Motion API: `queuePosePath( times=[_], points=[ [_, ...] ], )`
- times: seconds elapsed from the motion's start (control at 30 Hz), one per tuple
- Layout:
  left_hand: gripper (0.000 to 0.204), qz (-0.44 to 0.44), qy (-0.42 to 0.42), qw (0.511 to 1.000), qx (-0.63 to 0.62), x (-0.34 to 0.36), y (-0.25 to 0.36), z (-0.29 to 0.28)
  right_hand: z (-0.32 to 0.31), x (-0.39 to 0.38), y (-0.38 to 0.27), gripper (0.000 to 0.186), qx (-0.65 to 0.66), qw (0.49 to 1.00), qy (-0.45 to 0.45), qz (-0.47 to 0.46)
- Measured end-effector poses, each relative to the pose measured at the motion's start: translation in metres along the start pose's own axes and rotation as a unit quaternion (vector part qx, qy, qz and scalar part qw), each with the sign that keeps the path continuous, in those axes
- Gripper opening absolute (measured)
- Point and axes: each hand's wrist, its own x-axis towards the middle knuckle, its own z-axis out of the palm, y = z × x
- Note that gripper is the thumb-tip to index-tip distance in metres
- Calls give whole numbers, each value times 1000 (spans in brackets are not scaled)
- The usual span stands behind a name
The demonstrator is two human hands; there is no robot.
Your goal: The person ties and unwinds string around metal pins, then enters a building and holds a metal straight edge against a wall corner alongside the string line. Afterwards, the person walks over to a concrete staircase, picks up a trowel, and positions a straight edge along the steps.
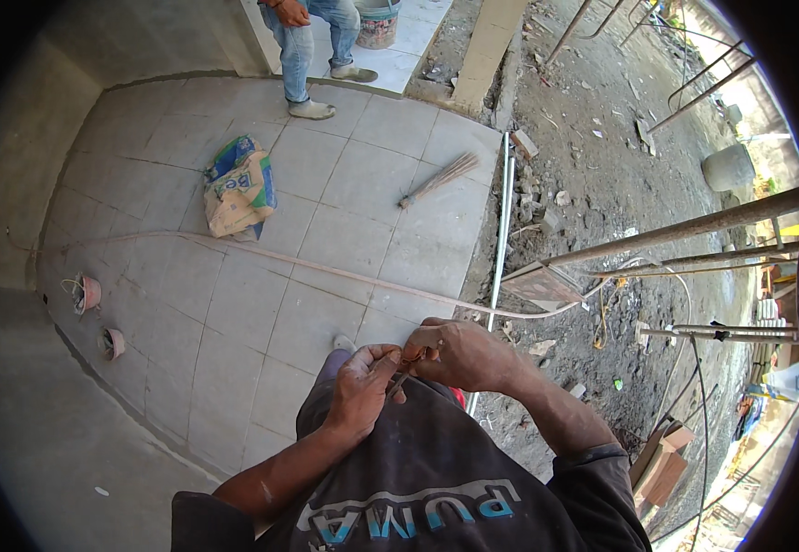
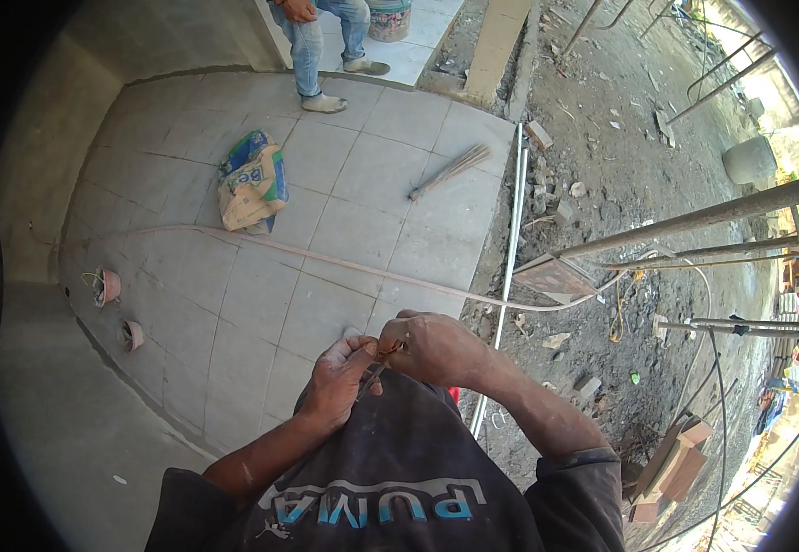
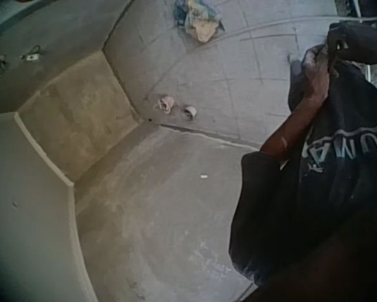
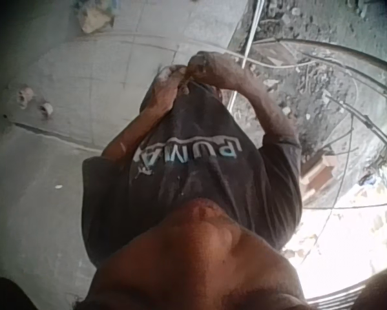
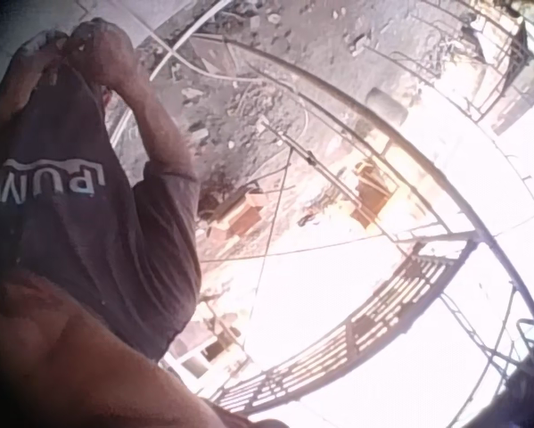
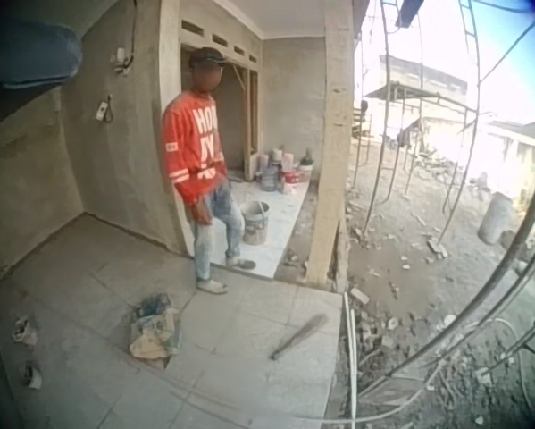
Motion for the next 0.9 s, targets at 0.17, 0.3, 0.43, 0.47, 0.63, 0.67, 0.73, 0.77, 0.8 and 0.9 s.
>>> queuePosePath(
  times=[0.17,0.3,0.43,0.47,0.63,0.67,0.73,0.77,0.8,0.9],
  points=[
    [23,31,12,999,-14,2,1,0,2,-4,-4,19,37,999,30,12],
    [25,29,19,999,-17,5,6,0,7,-6,-4,16,58,995,82,-20],
    [24,26,14,1000,10,4,11,-3,20,-1,-2,14,-38,991,122,-47],
    [24,38,17,999,12,2,12,-4,21,-2,-6,14,-39,990,123,-56],
    [29,43,7,993,106,6,5,-2,23,2,-12,22,-152,979,133,-24],
    [29,60,14,992,110,6,7,-2,22,4,-13,25,-159,980,117,10],
    [30,26,10,993,114,5,6,-1,23,6,-17,24,-157,980,124,-3],
    [30,34,12,993,114,5,1,-3,24,5,-18,22,-152,981,124,2],
    [30,37,18,995,95,7,-3,-6,27,5,-15,22,-156,980,127,-4],
    [29,27,19,998,58,10,-1,-6,38,7,0,17,-42,980,195,-16]
  ],
)
